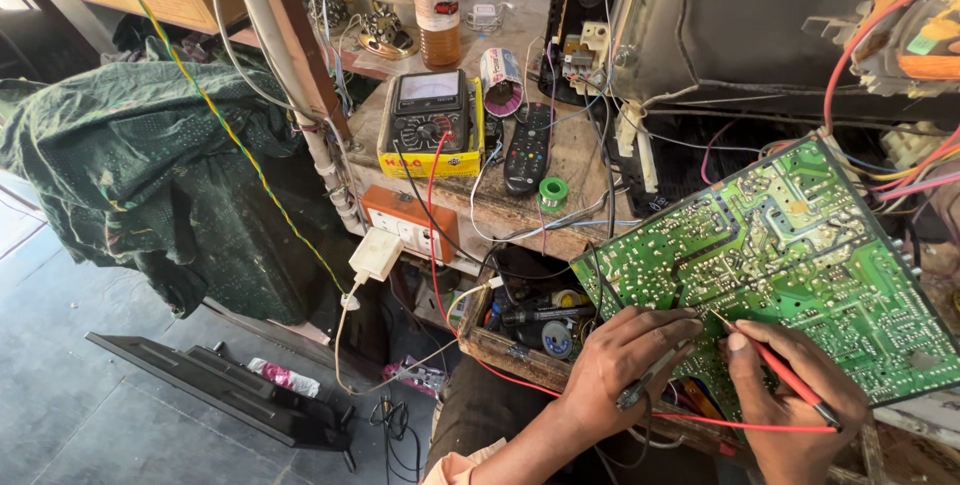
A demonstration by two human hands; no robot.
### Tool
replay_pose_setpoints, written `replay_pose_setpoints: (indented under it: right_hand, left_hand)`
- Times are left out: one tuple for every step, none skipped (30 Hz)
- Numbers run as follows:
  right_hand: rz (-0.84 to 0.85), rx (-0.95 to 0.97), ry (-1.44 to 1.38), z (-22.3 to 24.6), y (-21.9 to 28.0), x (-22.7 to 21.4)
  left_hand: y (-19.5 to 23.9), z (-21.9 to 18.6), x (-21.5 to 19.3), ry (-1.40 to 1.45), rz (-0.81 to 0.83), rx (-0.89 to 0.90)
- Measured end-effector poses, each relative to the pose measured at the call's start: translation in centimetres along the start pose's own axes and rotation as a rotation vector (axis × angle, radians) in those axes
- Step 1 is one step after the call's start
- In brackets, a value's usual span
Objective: The person uses a soldering iron and solder wire to work on a green circuit board, then uses a multimeter to test connections on the board and another brown circuit board. The person handles the boards and tools with both hands throughout the clip.
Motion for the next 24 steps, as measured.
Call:
replay_pose_setpoints:
  right_hand:
    - [0.001,-0.005,0.009,0.3,-0.1,0.0]
    - [0.001,-0.01,0.017,0.5,-0.3,0.1]
    - [-0.002,-0.014,0.051,0.8,-0.3,0.0]
    - [-0.004,-0.017,0.084,0.9,-0.3,0.0]
    - [-0.009,-0.032,0.083,1.2,-0.3,-0.1]
    - [-0.013,-0.048,0.082,1.4,-0.3,-0.1]
    - [-0.019,-0.065,0.078,1.6,-0.5,-0.1]
    - [-0.019,-0.053,0.065,1.5,-0.6,-0.2]
    - [-0.016,-0.042,0.046,1.4,-0.7,-0.1]
    - [-0.013,-0.031,0.026,1.4,-0.8,-0.1]
    - [-0.021,-0.035,0.034,1.4,-0.9,0.0]
    - [-0.028,-0.04,0.041,1.4,-0.9,-0.1]
    - [-0.033,-0.045,0.045,1.5,-0.9,-0.1]
    - [-0.034,-0.042,0.046,1.5,-0.9,-0.2]
    - [-0.033,-0.039,0.044,1.6,-1.0,-0.3]
    - [-0.032,-0.036,0.042,1.6,-1.0,-0.3]
    - [-0.032,-0.032,0.043,1.6,-1.1,-0.1]
    - [-0.032,-0.028,0.043,1.6,-1.3,0.0]
    - [-0.032,-0.027,0.043,1.7,-1.2,0.0]
    - [-0.033,-0.03,0.045,1.8,-1.1,-0.2]
    - [-0.033,-0.032,0.047,1.9,-1.0,-0.2]
    - [-0.034,-0.034,0.048,1.8,-1.0,-0.2]
    - [-0.029,-0.031,0.057,1.7,-1.0,-0.2]
    - [-0.024,-0.027,0.066,1.6,-1.0,-0.3]
  left_hand:
    - [-0.1,-0.1,-0.1,-0.002,-0.004,0.004]
    - [-0.2,-0.1,-0.2,-0.003,-0.008,0.007]
    - [-0.1,-0.2,-0.2,0.007,-0.009,0.009]
    - [-0.2,-0.3,-0.3,-0.003,-0.019,0.024]
    - [-0.3,-0.3,-0.3,-0.006,-0.027,0.042]
    - [-0.4,-0.4,-0.3,-0.01,-0.035,0.059]
    - [-0.5,-0.3,-0.2,-0.002,-0.037,0.054]
    - [-0.6,-0.3,-0.1,0.007,-0.038,0.048]
    - [-0.6,-0.2,-0.1,0.008,-0.04,0.043]
    - [-0.7,-0.2,-0.1,0.007,-0.037,0.036]
    - [-0.7,-0.1,-0.1,-0.001,-0.035,0.028]
    - [-0.8,-0.1,0.0,-0.009,-0.033,0.02]
    - [-0.8,-0.1,0.0,-0.016,-0.028,0.026]
    - [-0.9,-0.2,0.1,-0.022,-0.022,0.031]
    - [-0.9,-0.2,0.2,-0.032,-0.018,0.036]
    - [-0.9,-0.2,0.2,-0.037,-0.019,0.038]
    - [-0.9,-0.2,0.2,-0.044,-0.021,0.038]
    - [-0.9,-0.1,0.2,-0.051,-0.023,0.038]
    - [-0.9,-0.1,0.2,-0.05,-0.024,0.033]
    - [-0.9,-0.1,0.3,-0.05,-0.026,0.028]
    - [-0.8,-0.1,0.3,-0.05,-0.027,0.022]
    - [-0.7,0.0,0.4,-0.045,-0.028,0.021]
    - [-0.7,0.0,0.4,-0.042,-0.03,0.021]
    - [-0.6,0.0,0.4,-0.039,-0.032,0.021]
Point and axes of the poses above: each hand's wrist, its own y-axis away from the middle knuckle, its own x-axis out of the palm, z = x × y, the point moved 9 cm from there along -y, towards the middle knuckle, and after that the axes turned 9 degrees about x, right-handed, at the moved point
